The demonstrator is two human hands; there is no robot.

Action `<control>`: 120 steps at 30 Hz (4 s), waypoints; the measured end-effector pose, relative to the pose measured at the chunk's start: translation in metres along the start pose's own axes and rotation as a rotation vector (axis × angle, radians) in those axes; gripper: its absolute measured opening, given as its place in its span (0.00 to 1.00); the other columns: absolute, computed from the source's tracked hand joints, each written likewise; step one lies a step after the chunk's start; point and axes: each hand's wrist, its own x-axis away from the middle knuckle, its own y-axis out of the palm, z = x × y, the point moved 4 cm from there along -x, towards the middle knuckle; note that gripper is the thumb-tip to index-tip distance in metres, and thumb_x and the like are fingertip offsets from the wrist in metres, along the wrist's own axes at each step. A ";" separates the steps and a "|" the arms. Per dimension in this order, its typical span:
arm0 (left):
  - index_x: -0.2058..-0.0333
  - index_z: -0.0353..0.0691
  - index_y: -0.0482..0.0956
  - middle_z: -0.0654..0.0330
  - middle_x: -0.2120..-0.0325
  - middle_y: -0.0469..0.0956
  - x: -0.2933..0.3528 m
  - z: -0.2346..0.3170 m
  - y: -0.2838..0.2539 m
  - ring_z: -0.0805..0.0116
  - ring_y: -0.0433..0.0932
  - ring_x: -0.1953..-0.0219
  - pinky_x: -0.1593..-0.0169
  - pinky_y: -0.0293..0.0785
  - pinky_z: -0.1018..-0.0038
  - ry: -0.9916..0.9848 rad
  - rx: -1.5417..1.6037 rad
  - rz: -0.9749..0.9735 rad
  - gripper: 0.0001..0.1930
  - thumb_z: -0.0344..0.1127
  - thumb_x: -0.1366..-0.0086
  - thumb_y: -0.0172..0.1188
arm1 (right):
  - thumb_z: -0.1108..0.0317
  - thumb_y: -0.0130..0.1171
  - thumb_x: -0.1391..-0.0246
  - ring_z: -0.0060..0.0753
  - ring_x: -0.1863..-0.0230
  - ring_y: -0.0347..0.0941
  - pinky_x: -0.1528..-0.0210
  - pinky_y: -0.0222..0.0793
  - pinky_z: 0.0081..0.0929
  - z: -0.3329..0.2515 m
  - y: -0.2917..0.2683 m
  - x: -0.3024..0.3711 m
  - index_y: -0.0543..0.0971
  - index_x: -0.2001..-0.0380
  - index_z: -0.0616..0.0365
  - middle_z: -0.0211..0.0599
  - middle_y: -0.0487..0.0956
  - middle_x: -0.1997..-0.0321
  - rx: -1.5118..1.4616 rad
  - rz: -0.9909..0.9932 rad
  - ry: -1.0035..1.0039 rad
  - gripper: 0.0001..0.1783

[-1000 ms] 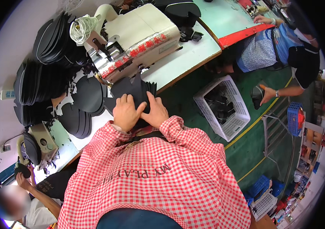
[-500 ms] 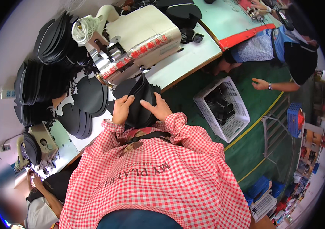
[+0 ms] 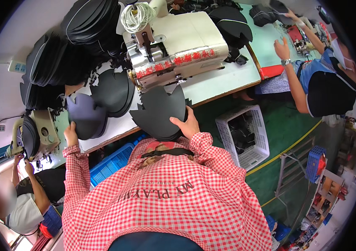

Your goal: Sewing and organizing black fabric shoe upper components using an industrial sewing machine.

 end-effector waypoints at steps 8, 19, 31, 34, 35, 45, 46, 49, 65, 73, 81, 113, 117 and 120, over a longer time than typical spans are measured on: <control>0.56 0.40 0.76 0.51 0.63 0.77 0.097 0.134 0.135 0.52 0.76 0.60 0.56 0.73 0.63 0.688 -0.280 -0.317 0.13 0.34 0.39 0.53 | 0.48 0.68 0.63 0.48 0.46 0.69 0.44 0.63 0.34 0.006 -0.001 0.004 0.59 0.41 0.66 0.58 0.70 0.47 -0.029 0.063 -0.003 0.51; 0.57 0.34 0.69 0.50 0.57 0.72 0.159 0.226 0.225 0.49 0.70 0.55 0.52 0.67 0.63 0.857 -0.218 -0.372 0.22 0.29 0.52 0.64 | 0.44 0.67 0.64 0.56 0.44 0.66 0.41 0.60 0.39 0.015 0.001 0.013 0.57 0.40 0.68 0.63 0.69 0.45 0.044 0.074 0.020 0.54; 0.49 0.33 0.66 0.60 0.57 0.72 0.047 0.271 0.109 0.73 0.71 0.57 0.53 0.69 0.77 0.514 0.311 -0.716 0.22 0.18 0.44 0.51 | 0.44 0.65 0.60 0.51 0.41 0.64 0.40 0.60 0.35 0.009 -0.007 0.012 0.57 0.39 0.66 0.60 0.66 0.42 0.004 0.038 0.051 0.52; 0.49 0.33 0.66 0.55 0.58 0.73 -0.040 0.213 0.096 0.68 0.73 0.58 0.52 0.69 0.75 0.539 0.108 -0.663 0.21 0.21 0.44 0.51 | 0.47 0.66 0.61 0.51 0.41 0.65 0.40 0.60 0.35 0.010 -0.003 0.007 0.57 0.39 0.65 0.60 0.66 0.42 0.009 0.015 0.032 0.51; 0.50 0.32 0.66 0.49 0.59 0.74 -0.054 0.185 0.105 0.63 0.75 0.60 0.51 0.70 0.73 0.608 -0.101 -0.604 0.20 0.24 0.43 0.52 | 0.47 0.66 0.61 0.51 0.41 0.65 0.40 0.60 0.35 0.008 -0.002 0.007 0.57 0.39 0.65 0.60 0.66 0.42 0.012 0.003 0.028 0.51; 0.67 0.35 0.76 0.48 0.70 0.76 0.219 0.263 0.236 0.49 0.78 0.68 0.65 0.74 0.57 0.819 -0.547 -0.533 0.23 0.54 0.44 0.54 | 0.45 0.69 0.66 0.55 0.53 0.70 0.49 0.67 0.41 -0.041 0.004 0.035 0.52 0.36 0.61 0.53 0.68 0.55 0.415 0.038 -0.127 0.58; 0.67 0.35 0.76 0.48 0.70 0.76 0.214 0.261 0.237 0.49 0.78 0.68 0.65 0.74 0.57 0.820 -0.550 -0.532 0.23 0.54 0.44 0.54 | 0.45 0.69 0.66 0.55 0.53 0.70 0.49 0.67 0.41 -0.045 0.004 0.036 0.52 0.36 0.61 0.53 0.68 0.55 0.413 0.037 -0.128 0.58; 0.77 0.34 0.76 0.44 0.69 0.77 0.189 0.254 0.234 0.40 0.75 0.71 0.64 0.73 0.55 0.792 -0.337 -0.707 0.15 0.40 0.43 0.49 | 0.40 0.69 0.68 0.57 0.49 0.67 0.46 0.65 0.39 -0.043 0.001 0.038 0.52 0.36 0.62 0.58 0.66 0.51 0.336 0.001 -0.182 0.61; 0.68 0.35 0.76 0.63 0.72 0.76 0.010 0.106 0.008 0.77 0.71 0.72 0.66 0.69 0.78 -0.038 0.572 -0.381 0.11 0.38 0.35 0.55 | 0.52 0.67 0.60 0.51 0.41 0.65 0.40 0.60 0.35 -0.002 -0.002 0.010 0.56 0.39 0.68 0.60 0.66 0.42 0.095 0.054 0.013 0.50; 0.52 0.38 0.72 0.48 0.57 0.76 0.010 0.001 0.034 0.49 0.75 0.56 0.54 0.72 0.62 0.409 -0.617 0.048 0.16 0.34 0.37 0.50 | 0.52 0.66 0.60 0.50 0.42 0.66 0.41 0.61 0.34 -0.001 -0.002 0.006 0.55 0.39 0.68 0.60 0.66 0.42 0.031 0.035 0.011 0.50; 0.51 0.34 0.69 0.46 0.53 0.72 0.136 0.193 0.208 0.48 0.71 0.51 0.49 0.68 0.64 0.719 -0.364 -0.531 0.22 0.39 0.43 0.58 | 0.57 0.66 0.59 0.46 0.45 0.68 0.43 0.63 0.33 0.005 0.002 0.010 0.59 0.41 0.68 0.58 0.69 0.46 0.038 0.079 -0.001 0.45; 0.74 0.28 0.76 0.56 0.84 0.73 0.160 0.191 0.243 0.74 0.70 0.80 0.73 0.66 0.70 0.153 0.261 -0.921 0.17 0.41 0.39 0.56 | 0.48 0.72 0.65 0.42 0.55 0.75 0.49 0.69 0.33 -0.012 0.025 0.011 0.71 0.55 0.69 0.51 0.77 0.57 -0.153 -0.048 0.015 0.40; 0.77 0.31 0.75 0.61 0.87 0.67 0.138 0.207 0.184 0.75 0.61 0.82 0.78 0.59 0.71 0.325 0.013 -0.757 0.16 0.41 0.40 0.56 | 0.54 0.71 0.64 0.39 0.59 0.77 0.53 0.71 0.30 0.005 0.024 -0.001 0.73 0.57 0.68 0.48 0.79 0.60 -0.127 0.005 0.062 0.34; 0.75 0.32 0.76 0.62 0.86 0.71 0.086 0.215 0.086 0.78 0.67 0.81 0.77 0.64 0.74 0.138 0.333 -0.510 0.12 0.36 0.39 0.56 | 0.58 0.70 0.63 0.38 0.62 0.78 0.55 0.72 0.30 0.012 0.016 -0.006 0.75 0.60 0.68 0.47 0.80 0.62 -0.157 0.027 0.119 0.29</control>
